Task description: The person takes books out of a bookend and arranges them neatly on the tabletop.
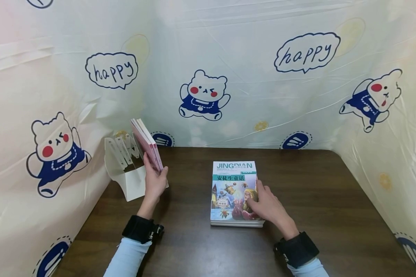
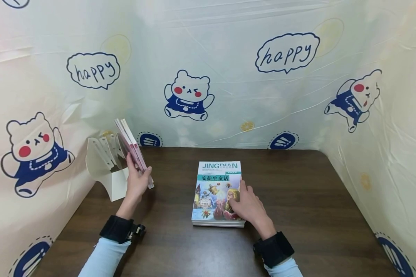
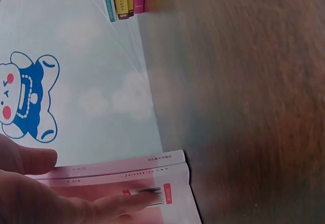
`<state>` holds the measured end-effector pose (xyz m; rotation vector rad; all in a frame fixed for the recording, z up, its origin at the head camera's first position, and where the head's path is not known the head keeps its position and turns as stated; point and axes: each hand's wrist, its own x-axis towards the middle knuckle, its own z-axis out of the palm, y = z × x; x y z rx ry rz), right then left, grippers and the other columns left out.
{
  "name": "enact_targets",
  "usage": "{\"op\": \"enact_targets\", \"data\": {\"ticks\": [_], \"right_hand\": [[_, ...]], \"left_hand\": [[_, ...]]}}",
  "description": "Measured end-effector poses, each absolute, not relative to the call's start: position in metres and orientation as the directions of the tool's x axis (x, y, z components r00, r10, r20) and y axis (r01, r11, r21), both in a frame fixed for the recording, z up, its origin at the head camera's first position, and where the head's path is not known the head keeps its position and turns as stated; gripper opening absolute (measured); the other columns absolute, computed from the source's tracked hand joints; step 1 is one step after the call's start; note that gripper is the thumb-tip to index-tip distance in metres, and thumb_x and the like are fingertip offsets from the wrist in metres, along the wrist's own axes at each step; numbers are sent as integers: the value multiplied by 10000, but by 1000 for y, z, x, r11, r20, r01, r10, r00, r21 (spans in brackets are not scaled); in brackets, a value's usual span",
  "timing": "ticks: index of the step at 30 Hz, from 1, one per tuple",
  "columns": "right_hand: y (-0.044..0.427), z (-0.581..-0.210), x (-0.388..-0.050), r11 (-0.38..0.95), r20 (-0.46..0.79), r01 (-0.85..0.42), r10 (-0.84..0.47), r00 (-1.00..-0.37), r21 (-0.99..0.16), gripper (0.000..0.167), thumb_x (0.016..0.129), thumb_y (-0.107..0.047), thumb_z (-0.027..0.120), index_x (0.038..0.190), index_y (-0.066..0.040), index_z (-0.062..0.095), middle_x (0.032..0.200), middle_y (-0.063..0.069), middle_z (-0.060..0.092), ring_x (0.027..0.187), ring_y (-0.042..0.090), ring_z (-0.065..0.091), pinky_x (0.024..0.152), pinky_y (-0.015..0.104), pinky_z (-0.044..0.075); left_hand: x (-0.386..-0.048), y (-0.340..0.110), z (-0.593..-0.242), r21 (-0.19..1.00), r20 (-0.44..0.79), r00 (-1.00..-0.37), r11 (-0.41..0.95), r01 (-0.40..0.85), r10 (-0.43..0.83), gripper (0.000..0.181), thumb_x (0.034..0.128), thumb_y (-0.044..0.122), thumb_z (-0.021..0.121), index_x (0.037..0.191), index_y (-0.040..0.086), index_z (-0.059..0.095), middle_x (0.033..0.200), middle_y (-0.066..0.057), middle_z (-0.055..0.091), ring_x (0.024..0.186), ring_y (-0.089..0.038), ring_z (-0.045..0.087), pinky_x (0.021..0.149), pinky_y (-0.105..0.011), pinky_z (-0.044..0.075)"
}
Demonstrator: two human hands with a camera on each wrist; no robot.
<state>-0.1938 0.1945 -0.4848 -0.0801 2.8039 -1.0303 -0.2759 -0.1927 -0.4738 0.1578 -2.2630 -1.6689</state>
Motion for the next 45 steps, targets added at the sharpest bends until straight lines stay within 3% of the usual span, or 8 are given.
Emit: {"op": "enact_targets", "data": {"ticks": [15,21,27,36,45], "right_hand": [[195,-482,-197,765,-130,6,-101,-986,-644,900,1016,-367,641,1674,-16,138,1565,337,367,1187,408,568,1004,640,500],[196,-483,-195,764,-126,3,-102,-987,-645,899,1014,-359,648,1671,-11,142,1557,337,375,1169,408,577,978,621,522],[196,-484,-194,760,-120,-5,-109,-987,-650,893,1016,-357,647,1671,-15,146,1555,334,378,1164,407,576,978,621,522],[196,-484,-194,756,-121,-2,-107,-987,-655,891,1016,-357,645,1670,-12,149,1563,335,370,1180,409,570,1001,637,504],[195,-484,-194,754,-125,3,-105,-987,-656,896,1014,-358,643,1670,-7,146,1576,339,354,1188,414,563,1005,641,498]], "left_hand": [[-273,-195,-477,932,239,-927,337,135,-289,949,1051,73,620,1689,386,-8,1732,-151,162,1506,-374,314,1183,-603,301],[-265,-191,-476,923,260,-924,353,153,-279,924,1059,12,565,1694,364,-5,1719,-183,194,1508,-376,321,1181,-584,314],[-256,-187,-477,901,279,-914,410,144,-294,896,1053,-6,514,1696,330,-11,1690,-236,243,1472,-426,367,1141,-644,348],[-261,-189,-474,860,299,-883,504,85,-361,905,977,13,581,1690,232,68,1507,-337,467,1271,-504,551,1001,-693,461],[-262,-196,-474,826,264,-890,564,9,-373,866,1017,75,482,1702,274,-9,1506,-366,457,1086,-549,660,830,-678,561]]}}
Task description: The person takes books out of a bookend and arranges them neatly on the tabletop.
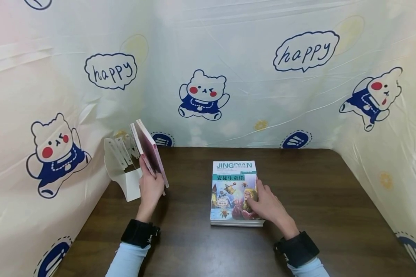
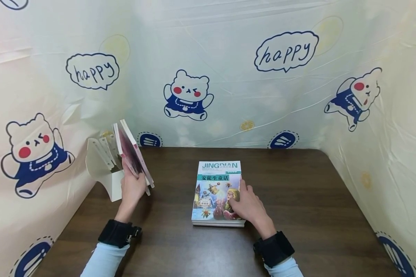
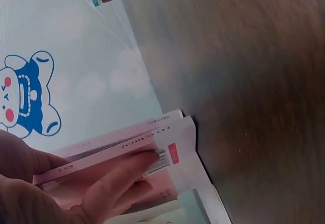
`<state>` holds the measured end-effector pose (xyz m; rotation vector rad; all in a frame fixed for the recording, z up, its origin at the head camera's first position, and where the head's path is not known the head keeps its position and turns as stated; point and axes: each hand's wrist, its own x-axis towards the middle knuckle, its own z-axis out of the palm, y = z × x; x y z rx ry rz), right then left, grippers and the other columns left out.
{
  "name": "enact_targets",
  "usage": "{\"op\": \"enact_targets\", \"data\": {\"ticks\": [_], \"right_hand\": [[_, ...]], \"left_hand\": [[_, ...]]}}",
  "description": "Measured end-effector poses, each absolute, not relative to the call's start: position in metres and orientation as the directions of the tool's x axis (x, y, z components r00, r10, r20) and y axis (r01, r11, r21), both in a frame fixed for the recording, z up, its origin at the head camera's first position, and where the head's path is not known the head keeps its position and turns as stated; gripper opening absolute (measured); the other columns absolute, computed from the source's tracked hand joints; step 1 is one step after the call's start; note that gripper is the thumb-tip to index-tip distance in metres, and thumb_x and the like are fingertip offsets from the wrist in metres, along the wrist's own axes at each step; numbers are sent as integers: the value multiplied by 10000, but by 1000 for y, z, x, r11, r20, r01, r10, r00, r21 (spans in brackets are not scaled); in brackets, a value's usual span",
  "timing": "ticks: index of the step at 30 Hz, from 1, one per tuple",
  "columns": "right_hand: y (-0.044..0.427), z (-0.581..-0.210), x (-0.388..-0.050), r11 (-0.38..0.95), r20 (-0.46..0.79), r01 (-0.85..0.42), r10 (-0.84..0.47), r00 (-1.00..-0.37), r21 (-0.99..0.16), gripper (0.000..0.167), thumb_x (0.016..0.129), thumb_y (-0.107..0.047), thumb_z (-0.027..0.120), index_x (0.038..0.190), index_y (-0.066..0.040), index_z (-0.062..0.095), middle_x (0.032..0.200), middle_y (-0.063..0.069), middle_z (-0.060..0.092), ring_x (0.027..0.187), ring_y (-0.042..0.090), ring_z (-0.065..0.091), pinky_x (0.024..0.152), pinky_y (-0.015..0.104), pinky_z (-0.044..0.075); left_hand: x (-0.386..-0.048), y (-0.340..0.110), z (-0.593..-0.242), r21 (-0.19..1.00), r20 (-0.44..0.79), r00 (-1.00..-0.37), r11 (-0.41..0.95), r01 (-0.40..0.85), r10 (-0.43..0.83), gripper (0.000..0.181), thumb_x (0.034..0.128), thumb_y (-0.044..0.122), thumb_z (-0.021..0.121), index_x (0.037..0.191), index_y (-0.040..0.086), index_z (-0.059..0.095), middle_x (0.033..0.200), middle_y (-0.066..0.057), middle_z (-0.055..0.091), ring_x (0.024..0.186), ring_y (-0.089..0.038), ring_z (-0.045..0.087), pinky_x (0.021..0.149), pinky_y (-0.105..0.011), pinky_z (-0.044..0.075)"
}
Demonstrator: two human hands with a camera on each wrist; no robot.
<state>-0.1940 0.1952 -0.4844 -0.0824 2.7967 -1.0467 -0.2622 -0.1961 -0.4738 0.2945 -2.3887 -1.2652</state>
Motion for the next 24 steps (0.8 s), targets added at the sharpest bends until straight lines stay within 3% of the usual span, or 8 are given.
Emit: {"op": "enact_targets", "data": {"ticks": [6,16,24], "right_hand": [[195,-485,-195,754,-130,6,-106,-986,-657,902,1013,-361,645,1670,-3,141,1570,340,359,1188,411,565,1015,647,489],[195,-487,-195,753,-129,3,-109,-986,-658,902,1015,-367,634,1670,-3,132,1567,346,356,1179,415,566,1012,647,491],[195,-486,-195,752,-136,7,-110,-985,-659,895,1019,-358,629,1670,2,130,1574,345,349,1190,415,559,1018,643,487]], "left_hand": [[-252,-195,-472,798,330,-879,599,66,-343,832,1022,51,494,1704,188,38,1404,-391,537,959,-533,701,727,-649,575],[-248,-196,-471,770,325,-871,637,18,-368,789,1034,124,525,1698,194,105,1440,-367,534,1046,-552,677,727,-664,561],[-248,-197,-471,762,343,-873,646,43,-347,807,1005,32,509,1694,117,97,1456,-392,503,1048,-556,677,668,-603,552]]}}
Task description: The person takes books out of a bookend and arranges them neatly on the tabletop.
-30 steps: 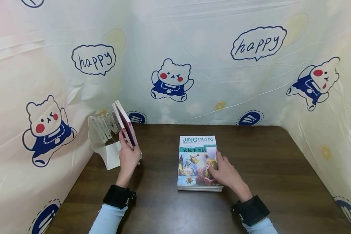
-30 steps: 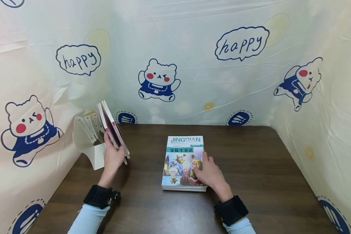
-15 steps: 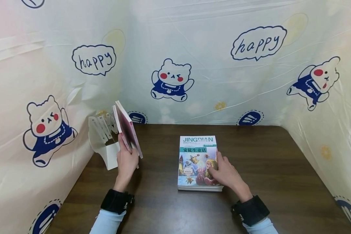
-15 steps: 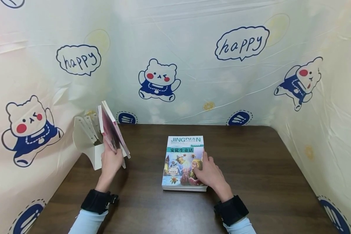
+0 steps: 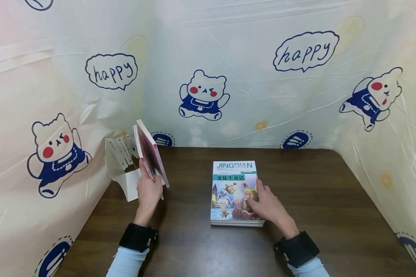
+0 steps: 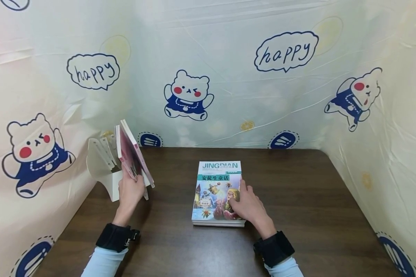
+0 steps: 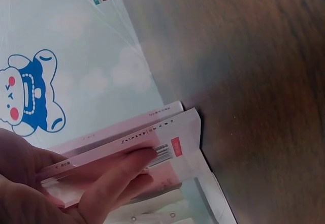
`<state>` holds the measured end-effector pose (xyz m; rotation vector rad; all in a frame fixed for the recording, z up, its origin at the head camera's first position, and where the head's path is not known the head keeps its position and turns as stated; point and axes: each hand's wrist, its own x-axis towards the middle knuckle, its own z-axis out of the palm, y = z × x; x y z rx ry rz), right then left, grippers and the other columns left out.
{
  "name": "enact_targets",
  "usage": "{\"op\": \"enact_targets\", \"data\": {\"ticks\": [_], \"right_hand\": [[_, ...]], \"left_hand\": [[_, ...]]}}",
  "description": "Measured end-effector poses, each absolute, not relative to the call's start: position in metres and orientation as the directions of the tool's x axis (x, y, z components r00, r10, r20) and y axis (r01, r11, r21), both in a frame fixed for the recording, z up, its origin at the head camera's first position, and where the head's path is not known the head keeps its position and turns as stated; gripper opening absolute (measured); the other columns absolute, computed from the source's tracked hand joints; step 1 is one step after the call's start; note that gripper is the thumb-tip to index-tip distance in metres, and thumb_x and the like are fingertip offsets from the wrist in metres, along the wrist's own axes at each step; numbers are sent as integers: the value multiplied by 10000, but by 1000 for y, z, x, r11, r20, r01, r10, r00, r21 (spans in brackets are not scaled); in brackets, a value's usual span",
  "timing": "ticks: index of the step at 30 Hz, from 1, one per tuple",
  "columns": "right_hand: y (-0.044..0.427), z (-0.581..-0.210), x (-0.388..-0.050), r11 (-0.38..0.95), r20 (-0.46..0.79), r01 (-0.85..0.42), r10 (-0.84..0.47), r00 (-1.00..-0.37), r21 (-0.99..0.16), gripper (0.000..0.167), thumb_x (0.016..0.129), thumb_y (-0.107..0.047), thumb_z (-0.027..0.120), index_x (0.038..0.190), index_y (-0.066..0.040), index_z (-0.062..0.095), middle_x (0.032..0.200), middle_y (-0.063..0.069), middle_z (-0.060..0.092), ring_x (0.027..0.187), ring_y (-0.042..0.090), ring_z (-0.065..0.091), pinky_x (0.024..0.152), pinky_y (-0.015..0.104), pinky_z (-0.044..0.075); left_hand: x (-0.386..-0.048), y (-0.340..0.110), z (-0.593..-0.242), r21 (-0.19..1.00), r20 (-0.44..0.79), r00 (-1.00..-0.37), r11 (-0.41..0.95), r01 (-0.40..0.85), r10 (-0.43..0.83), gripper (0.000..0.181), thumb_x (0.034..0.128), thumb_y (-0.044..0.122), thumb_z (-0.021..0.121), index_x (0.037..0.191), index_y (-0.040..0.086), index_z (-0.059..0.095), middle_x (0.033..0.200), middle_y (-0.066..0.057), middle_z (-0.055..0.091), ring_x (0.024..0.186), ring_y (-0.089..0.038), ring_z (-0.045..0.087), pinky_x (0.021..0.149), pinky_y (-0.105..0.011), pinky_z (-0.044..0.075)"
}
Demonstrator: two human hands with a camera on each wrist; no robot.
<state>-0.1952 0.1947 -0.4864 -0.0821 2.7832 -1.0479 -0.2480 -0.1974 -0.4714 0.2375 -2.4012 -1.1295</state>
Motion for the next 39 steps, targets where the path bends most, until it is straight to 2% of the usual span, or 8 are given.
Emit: {"op": "enact_targets", "data": {"ticks": [5,10,17,25,33,39], "right_hand": [[195,-486,-196,753,-135,5,-111,-985,-658,896,1021,-358,634,1673,-9,128,1580,339,344,1201,416,554,1026,647,481],[195,-486,-196,753,-130,-1,-116,-985,-658,892,1021,-353,632,1671,-4,131,1577,342,347,1193,415,555,1020,649,484],[196,-487,-195,755,-130,-1,-114,-985,-655,891,1023,-353,633,1669,0,131,1576,344,347,1193,416,557,1025,654,478],[195,-487,-195,752,-130,2,-112,-985,-659,898,1021,-366,633,1670,-2,131,1581,342,342,1216,420,551,1040,662,464],[195,-487,-195,756,-126,-1,-110,-986,-654,897,1017,-361,640,1670,-11,134,1562,341,365,1193,420,566,1017,655,486],[194,-488,-196,755,-125,-1,-110,-986,-656,897,1016,-368,642,1670,-14,140,1552,331,378,1180,407,572,1010,644,496]], "left_hand": [[-248,-198,-471,769,336,-879,638,49,-338,814,1016,18,508,1698,114,74,1500,-387,464,1077,-551,669,659,-565,551],[-246,-199,-470,770,349,-875,635,64,-335,810,1020,10,505,1699,111,75,1517,-380,450,1032,-530,687,613,-514,528],[-241,-196,-469,771,363,-864,634,67,-350,782,1025,31,483,1699,114,95,1499,-375,474,1096,-520,668,696,-568,537],[-237,-197,-464,774,383,-858,626,95,-343,797,1023,-7,495,1701,145,105,1471,-380,501,932,-514,710,522,-439,490],[-231,-195,-458,758,412,-841,644,103,-350,746,1009,4,490,1680,102,179,1456,-365,526,974,-504,709,627,-519,522],[-225,-193,-453,757,419,-840,643,114,-345,752,1007,-5,486,1683,121,179,1472,-356,516,869,-461,709,555,-452,494]]}}
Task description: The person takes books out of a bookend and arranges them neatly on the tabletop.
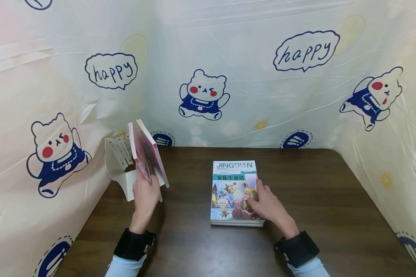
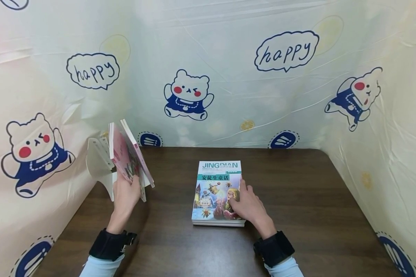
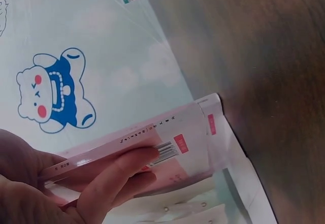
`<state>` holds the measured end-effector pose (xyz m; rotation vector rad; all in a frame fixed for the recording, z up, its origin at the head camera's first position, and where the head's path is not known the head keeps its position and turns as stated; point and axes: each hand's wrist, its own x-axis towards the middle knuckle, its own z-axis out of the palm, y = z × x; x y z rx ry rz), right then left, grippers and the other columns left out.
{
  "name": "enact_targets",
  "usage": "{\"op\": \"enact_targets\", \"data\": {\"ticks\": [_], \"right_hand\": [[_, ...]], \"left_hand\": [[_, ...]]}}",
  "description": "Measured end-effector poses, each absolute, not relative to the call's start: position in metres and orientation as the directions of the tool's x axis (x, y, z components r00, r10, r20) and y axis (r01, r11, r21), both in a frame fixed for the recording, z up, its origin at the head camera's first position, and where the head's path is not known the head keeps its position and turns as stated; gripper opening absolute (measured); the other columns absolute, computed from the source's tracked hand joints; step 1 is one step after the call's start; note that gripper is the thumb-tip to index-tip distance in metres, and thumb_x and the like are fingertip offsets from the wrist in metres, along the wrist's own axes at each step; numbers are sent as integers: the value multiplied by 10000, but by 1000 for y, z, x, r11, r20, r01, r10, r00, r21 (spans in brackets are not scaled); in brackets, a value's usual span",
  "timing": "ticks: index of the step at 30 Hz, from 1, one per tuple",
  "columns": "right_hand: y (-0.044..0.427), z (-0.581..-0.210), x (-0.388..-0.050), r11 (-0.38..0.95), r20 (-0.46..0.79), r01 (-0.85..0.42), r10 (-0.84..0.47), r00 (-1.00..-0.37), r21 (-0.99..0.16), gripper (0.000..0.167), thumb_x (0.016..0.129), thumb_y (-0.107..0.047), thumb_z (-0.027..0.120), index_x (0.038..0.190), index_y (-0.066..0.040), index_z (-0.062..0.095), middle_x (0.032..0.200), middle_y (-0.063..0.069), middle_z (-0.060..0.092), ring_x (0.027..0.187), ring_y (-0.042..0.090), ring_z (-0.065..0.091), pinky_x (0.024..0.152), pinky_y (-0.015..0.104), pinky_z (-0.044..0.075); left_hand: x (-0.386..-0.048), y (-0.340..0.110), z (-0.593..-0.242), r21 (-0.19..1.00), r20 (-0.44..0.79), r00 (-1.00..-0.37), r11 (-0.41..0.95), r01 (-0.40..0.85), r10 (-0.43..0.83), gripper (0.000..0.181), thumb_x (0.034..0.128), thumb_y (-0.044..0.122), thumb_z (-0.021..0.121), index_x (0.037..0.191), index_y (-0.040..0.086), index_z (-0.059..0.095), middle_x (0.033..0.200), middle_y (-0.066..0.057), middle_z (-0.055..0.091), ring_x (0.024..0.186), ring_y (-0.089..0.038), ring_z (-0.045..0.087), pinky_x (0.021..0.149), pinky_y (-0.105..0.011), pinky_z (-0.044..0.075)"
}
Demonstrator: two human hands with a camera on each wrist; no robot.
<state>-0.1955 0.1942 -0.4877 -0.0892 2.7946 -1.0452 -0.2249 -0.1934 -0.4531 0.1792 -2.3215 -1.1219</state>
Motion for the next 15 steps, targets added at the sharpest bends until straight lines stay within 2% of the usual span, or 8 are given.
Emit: {"op": "enact_targets", "data": {"ticks": [3,8,15], "right_hand": [[194,-487,-195,752,-123,-3,-111,-986,-659,894,1017,-363,640,1670,-13,141,1550,329,381,1175,408,571,1009,642,497],[195,-488,-194,751,-121,-7,-116,-986,-660,895,1019,-363,638,1669,-6,138,1552,332,378,1179,410,566,1015,646,490],[195,-487,-195,752,-122,-4,-112,-986,-659,897,1016,-370,637,1670,-9,141,1560,329,372,1188,410,565,1022,643,487]], "left_hand": [[-221,-193,-450,762,415,-846,636,122,-336,748,1012,-9,483,1682,127,179,1488,-354,501,841,-460,709,505,-413,480],[-216,-192,-444,760,413,-853,636,130,-318,760,1024,-11,496,1687,152,162,1519,-345,475,900,-498,720,512,-399,514],[-206,-189,-439,725,460,-829,674,143,-319,683,1004,1,514,1638,80,271,1445,-339,553,721,-398,671,524,-432,473]]}}
